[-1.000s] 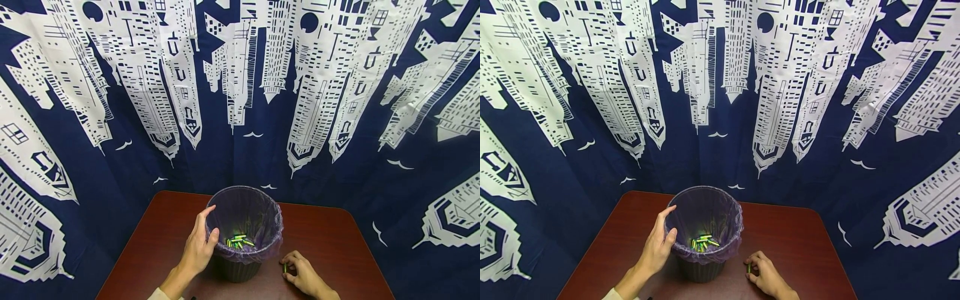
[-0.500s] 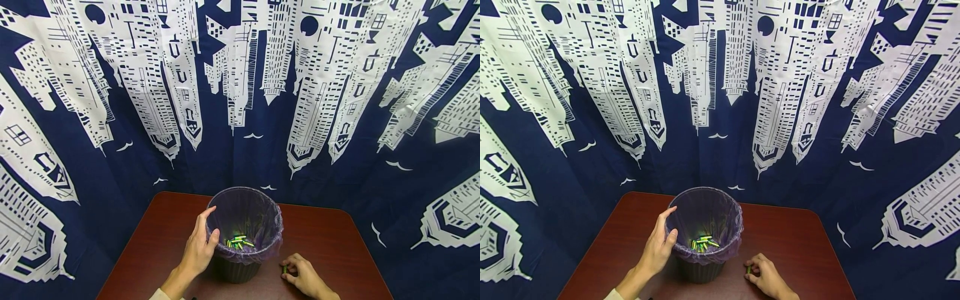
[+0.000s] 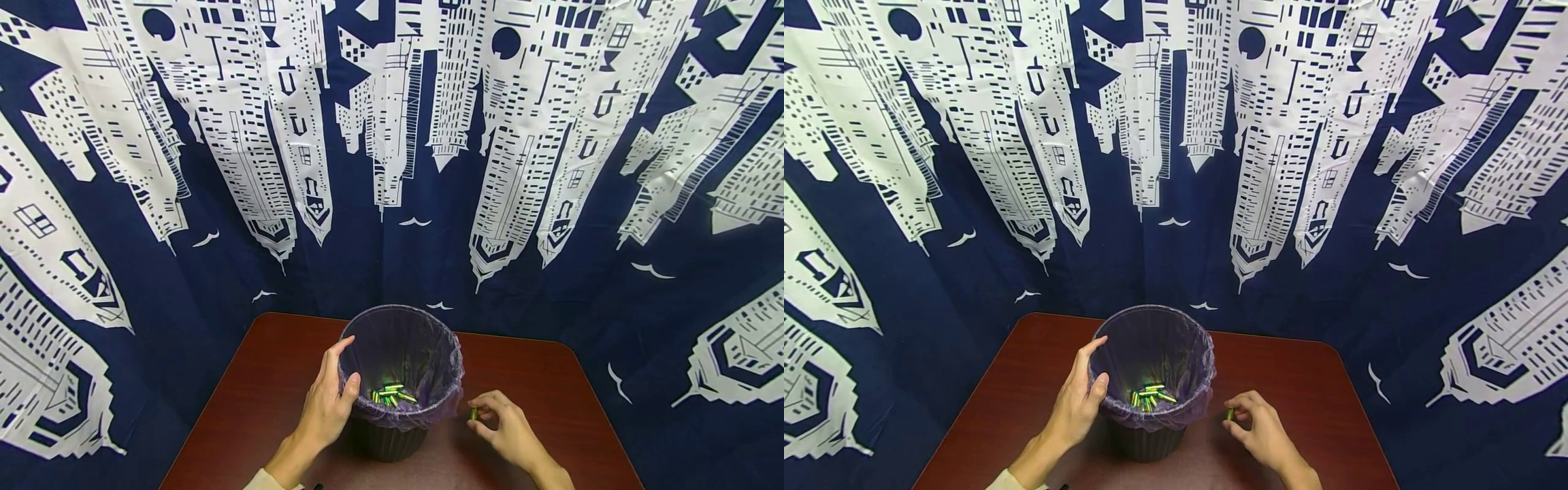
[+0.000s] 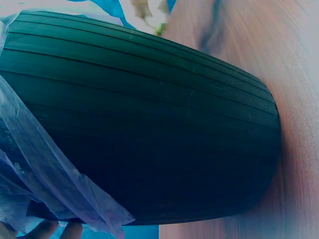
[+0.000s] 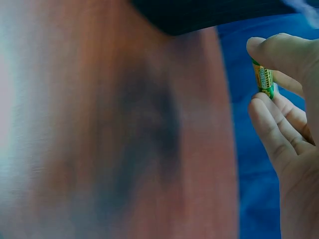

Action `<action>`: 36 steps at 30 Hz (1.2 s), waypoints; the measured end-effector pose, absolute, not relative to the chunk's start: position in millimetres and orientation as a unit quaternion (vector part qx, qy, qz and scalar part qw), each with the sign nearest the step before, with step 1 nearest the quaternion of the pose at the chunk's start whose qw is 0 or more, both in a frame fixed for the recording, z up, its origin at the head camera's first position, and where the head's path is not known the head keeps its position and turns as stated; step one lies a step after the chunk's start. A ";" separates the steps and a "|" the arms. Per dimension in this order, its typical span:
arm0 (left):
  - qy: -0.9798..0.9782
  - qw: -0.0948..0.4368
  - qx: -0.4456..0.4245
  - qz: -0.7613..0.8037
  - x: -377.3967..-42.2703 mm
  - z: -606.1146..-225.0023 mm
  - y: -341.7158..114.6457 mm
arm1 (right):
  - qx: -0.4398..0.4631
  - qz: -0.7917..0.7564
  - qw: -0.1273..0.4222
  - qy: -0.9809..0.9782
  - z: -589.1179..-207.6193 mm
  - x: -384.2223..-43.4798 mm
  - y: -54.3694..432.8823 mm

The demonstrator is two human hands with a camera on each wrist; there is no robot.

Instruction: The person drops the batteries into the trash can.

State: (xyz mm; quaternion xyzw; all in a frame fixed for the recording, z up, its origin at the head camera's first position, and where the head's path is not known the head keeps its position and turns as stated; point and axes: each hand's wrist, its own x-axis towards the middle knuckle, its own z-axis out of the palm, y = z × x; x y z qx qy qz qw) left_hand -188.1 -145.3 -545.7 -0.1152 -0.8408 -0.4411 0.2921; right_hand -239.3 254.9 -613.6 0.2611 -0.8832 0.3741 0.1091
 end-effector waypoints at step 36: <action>-0.840 0.285 -0.118 -0.446 -189.0 -547.1 -146.6 | 0.363 0.315 0.313 -0.819 -443.0 -253.3 221.9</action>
